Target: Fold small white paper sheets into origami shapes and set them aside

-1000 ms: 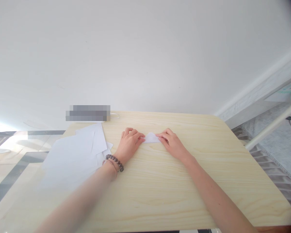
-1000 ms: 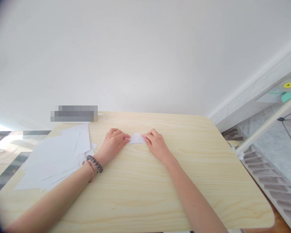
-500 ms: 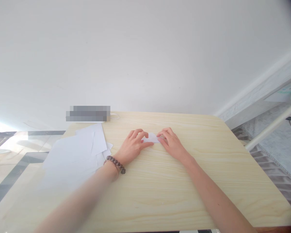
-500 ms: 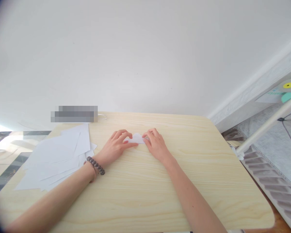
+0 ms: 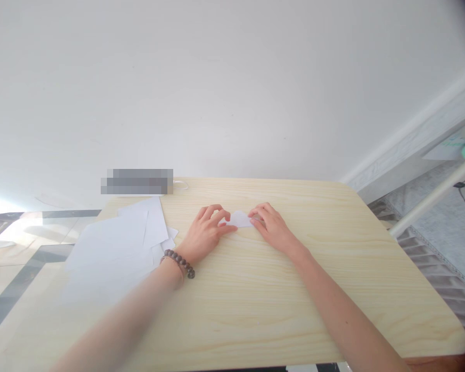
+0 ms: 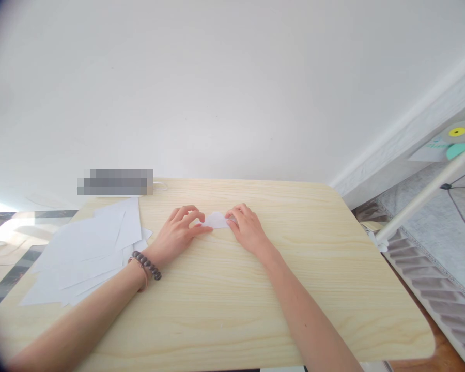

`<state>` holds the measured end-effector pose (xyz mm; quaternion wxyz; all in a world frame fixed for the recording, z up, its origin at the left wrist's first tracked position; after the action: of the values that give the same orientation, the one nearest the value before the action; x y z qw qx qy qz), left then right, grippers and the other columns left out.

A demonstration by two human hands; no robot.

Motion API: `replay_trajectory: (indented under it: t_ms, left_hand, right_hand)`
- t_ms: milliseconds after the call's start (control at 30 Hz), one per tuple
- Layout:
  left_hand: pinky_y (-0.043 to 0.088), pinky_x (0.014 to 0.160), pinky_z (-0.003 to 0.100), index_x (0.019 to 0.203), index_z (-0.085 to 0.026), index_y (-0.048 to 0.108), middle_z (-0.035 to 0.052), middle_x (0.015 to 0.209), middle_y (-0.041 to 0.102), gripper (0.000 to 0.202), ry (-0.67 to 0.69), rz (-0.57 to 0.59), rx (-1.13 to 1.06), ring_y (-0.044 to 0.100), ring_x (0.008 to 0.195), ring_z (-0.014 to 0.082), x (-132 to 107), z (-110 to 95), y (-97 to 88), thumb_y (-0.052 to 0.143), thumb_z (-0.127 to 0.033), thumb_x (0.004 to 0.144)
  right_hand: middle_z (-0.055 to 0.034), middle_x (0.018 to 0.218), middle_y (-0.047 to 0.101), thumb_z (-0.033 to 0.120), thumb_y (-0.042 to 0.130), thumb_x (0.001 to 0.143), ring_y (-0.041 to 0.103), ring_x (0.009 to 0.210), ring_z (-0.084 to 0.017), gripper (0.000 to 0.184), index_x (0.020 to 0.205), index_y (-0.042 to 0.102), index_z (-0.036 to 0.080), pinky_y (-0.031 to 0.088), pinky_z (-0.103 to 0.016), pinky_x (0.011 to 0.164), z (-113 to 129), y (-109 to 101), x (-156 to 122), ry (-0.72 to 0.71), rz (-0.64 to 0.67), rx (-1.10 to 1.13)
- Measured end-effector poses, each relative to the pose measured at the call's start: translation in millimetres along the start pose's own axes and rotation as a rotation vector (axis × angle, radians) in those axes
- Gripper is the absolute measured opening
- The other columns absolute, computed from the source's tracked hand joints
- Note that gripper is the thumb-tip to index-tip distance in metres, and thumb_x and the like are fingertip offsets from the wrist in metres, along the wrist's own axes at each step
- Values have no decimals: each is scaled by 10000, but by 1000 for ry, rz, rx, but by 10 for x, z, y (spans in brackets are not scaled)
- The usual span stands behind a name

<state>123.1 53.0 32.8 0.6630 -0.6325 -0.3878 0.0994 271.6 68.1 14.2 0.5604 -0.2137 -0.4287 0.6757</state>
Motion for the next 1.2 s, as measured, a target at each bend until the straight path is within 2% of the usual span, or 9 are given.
replay_trajectory:
  t_ms: [267,533,600,667,767,900,1033,1200]
  left_hand:
    - [345,831,397,853,-255,645,26,991,580,255,-6,0,-9,408,1059,225,-48,55,-41,470,-78,796]
    - [408,779,359,719,-188,618,25,937,614,214,-27,-45,-4,470,1009,209,-57,65,-46,464,-50,773]
    - [421,811,350,772,-185,615,26,983,614,223,2,-60,-37,483,1027,194,-62,35,-37,441,-45,785]
    - [423,855,345,913,-194,602,32,1042,605,257,33,-60,-72,491,1050,177,-63,2,-17,422,-49,800]
    - [426,882,348,1058,-202,553,42,1083,594,324,50,-16,-97,505,1053,171,-53,-31,30,422,-54,801]
    - [426,879,358,1033,-196,568,41,1071,596,322,40,31,-95,506,1046,185,-30,-46,48,449,-44,776]
    - [428,868,358,1013,-201,580,48,1052,599,306,37,29,-101,504,1039,183,-17,-50,30,450,-52,779]
    - [421,872,353,1000,-203,585,34,1064,600,309,34,37,-106,501,1042,180,-15,-42,33,444,-47,773]
  right_hand:
    - [-44,961,522,202,424,821,495,920,-172,158,922,544,222,416,-322,792,-12,-5,3,-5,1,29]
    - [-38,968,519,198,429,821,490,927,-166,154,928,538,219,413,-316,805,-24,3,7,3,7,53]
    - [-39,966,523,197,427,822,490,927,-168,156,929,538,219,413,-317,803,-18,-1,5,-3,-1,51]
    - [-43,964,528,198,427,821,492,922,-171,157,926,541,219,415,-320,797,-14,-3,3,-9,-6,45]
    - [-47,970,526,202,425,819,494,931,-176,168,940,540,221,416,-325,798,-14,1,-3,-10,-18,34]
    - [-57,1004,498,227,427,816,508,911,-179,212,1009,515,225,418,-332,796,14,14,-22,0,-75,5]
    - [-80,1033,468,347,516,762,501,923,-218,313,1047,504,219,396,-381,816,84,34,-37,18,-142,-65]
    - [-62,1055,438,298,533,737,491,945,-213,364,1097,490,264,368,-408,864,81,66,-10,50,-61,-49]
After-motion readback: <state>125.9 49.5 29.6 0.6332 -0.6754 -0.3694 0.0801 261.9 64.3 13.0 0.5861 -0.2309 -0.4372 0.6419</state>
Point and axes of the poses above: each hand's wrist, its own x-axis towards the middle knuckle, its own y-axis out of the palm, z = x × y, the point moved 7 cm from there along x, towards the middle knuckle
